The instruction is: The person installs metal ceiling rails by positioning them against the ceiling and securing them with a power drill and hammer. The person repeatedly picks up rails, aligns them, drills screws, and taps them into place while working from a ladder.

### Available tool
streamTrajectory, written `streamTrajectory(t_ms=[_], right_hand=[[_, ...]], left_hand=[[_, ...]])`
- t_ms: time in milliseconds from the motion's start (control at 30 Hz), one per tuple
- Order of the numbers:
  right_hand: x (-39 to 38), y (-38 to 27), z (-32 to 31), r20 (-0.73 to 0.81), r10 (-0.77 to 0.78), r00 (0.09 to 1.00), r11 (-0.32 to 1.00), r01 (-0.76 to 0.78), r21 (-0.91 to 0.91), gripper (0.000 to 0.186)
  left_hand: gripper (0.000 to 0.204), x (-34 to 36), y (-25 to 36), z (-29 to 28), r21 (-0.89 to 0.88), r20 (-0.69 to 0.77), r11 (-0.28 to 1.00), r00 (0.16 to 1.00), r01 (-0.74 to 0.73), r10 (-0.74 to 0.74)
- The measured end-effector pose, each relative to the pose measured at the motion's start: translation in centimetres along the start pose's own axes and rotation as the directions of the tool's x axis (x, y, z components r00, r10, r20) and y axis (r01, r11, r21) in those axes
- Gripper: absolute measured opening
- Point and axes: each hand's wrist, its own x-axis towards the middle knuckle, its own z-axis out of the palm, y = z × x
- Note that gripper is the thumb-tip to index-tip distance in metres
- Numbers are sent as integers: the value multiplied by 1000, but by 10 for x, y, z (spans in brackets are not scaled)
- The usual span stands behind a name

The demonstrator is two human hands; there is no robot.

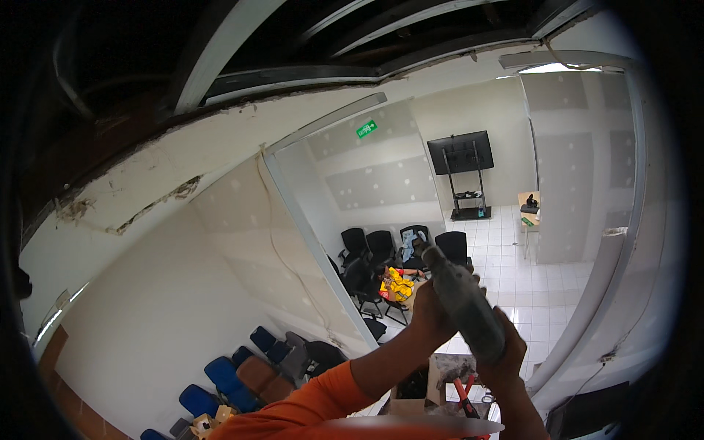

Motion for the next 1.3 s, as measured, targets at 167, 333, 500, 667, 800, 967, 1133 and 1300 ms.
streamTrajectory(t_ms=[167,333,500,667,800,967,1133,1300], right_hand=[[29,10,-31,-33,85,996,996,-84,27,75],[73,24,-67,-95,289,953,935,-260,241,59],[115,23,-85,-98,225,970,896,-166,411,44],[140,0,-88,-106,114,988,894,-56,445,51],[152,-10,-88,-86,95,992,886,-44,462,54],[156,-11,-86,-92,69,993,890,-19,456,50],[164,-12,-84,-94,16,995,890,29,455,51],[184,-18,-80,-59,-46,997,886,68,458,56]], left_hand=[[21,40,40,13,-502,-95,865,993,19,-76],[15,72,115,-2,-518,-170,839,981,-169,92],[10,83,164,15,-483,-168,841,968,-245,186],[10,91,188,41,-615,-58,768,982,-176,179],[12,95,195,53,-633,75,756,958,-168,276],[15,97,201,63,-659,125,732,936,-171,330],[16,98,209,66,-648,98,732,931,-210,353],[18,99,222,65,-661,95,710,912,-242,400]])
